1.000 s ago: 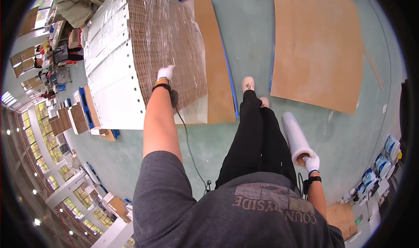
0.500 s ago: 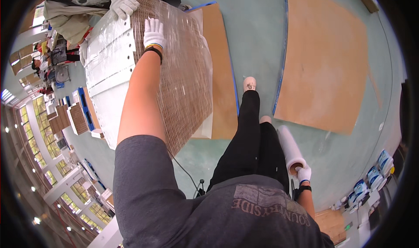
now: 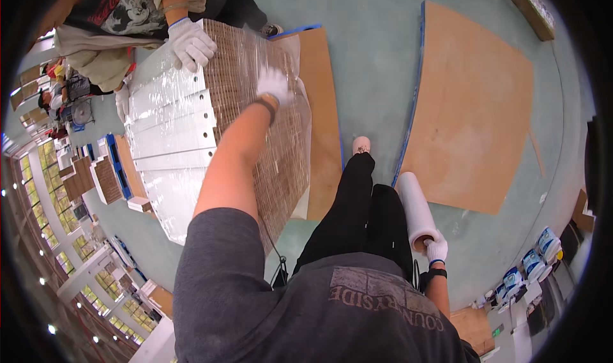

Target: Wrapping a stack of white perforated panels in protective plastic film.

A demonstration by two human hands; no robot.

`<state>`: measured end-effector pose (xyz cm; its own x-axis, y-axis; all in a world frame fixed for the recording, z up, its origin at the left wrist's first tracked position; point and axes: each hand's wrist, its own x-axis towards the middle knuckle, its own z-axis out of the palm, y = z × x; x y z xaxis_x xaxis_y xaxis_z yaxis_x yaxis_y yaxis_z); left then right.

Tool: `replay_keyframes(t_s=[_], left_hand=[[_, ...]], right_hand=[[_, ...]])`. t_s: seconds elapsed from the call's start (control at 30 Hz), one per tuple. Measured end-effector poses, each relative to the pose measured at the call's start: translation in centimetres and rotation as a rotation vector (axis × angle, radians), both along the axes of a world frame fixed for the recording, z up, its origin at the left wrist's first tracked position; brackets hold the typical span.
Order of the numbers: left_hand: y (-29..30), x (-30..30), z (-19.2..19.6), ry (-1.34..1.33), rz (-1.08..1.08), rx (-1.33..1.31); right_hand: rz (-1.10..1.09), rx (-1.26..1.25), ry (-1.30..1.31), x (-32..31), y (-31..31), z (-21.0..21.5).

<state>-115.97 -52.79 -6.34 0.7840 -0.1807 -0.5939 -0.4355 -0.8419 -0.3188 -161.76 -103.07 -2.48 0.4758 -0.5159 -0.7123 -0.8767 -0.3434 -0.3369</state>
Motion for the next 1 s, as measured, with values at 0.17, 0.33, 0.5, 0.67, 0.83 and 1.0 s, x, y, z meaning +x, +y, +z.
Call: replay_keyframes(t_s=[0.17, 0.33, 0.5, 0.67, 0.83, 1.0], left_hand=[[7.4, 7.8, 3.1, -0.288, 0.046, 0.398], [5.4, 0.5, -1.2, 0.023, -0.136, 0.731], [0.5, -18.1, -3.6, 0.668, -0.183, 0.483], [-1.1, -33.5, -4.8, 1.117, 0.433, -0.414], [-3.0, -28.6, -6.1, 0.907, 0.83, -0.618], [-1.6, -11.8, -4.3, 0.374, 0.64, -0.789]], right_hand=[[-0.017, 0.065, 0.06, 5.7, 1.6, 2.1], [0.184, -0.005, -0.068, 6.2, -0.6, 1.3], [-0.174, 0.065, 0.02, 12.0, 1.2, 4.3], [-0.106, 0.14, -0.03, 18.3, 2.0, 4.2], [-0.147, 0.147, -0.019, 22.4, -1.4, 1.8], [0.277, -0.117, 0.026, 30.6, -3.7, -0.9]])
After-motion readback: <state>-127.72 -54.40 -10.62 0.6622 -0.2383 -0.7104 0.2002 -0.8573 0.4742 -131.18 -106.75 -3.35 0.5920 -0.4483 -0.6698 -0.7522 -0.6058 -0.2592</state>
